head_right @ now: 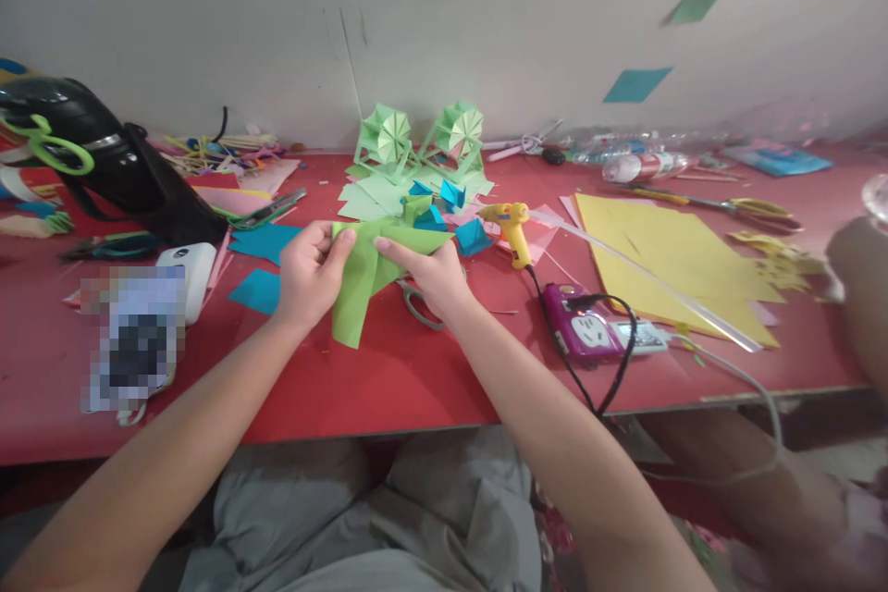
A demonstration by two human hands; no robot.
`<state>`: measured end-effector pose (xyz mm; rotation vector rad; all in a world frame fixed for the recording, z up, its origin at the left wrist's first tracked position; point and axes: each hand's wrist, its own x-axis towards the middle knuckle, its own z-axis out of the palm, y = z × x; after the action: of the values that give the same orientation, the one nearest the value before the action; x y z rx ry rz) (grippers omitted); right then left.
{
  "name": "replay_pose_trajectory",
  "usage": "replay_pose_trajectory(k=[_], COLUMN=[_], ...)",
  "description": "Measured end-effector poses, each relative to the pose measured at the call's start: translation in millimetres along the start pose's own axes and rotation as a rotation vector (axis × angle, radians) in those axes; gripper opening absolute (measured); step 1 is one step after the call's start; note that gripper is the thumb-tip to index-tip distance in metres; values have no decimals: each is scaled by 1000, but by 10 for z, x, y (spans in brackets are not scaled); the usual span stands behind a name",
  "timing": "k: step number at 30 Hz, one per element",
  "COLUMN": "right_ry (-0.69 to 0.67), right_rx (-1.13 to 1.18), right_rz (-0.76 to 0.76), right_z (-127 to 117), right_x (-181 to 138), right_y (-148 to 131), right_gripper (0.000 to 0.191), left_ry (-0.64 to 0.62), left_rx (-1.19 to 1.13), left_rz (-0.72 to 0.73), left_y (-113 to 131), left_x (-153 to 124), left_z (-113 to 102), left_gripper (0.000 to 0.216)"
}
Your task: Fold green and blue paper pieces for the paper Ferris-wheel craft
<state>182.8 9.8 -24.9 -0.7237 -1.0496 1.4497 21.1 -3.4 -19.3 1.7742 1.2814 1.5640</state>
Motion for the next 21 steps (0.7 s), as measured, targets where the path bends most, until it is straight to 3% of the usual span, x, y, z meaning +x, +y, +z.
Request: replay_pose_trajectory(k=[16, 21], right_ry=[5, -3], right_rx=[-57, -84], right_rz=[-121, -136], right_z=[-20, -37], right_x=[23, 27], right_y=[-15, -2], right_gripper=[31, 27], left_ry=[-88, -78], left_rx=[-526, -546], left_rz=[-317, -347], left_y=[-75, -48], left_x=[96, 106], left_z=[-56, -70], left_gripper=[23, 28])
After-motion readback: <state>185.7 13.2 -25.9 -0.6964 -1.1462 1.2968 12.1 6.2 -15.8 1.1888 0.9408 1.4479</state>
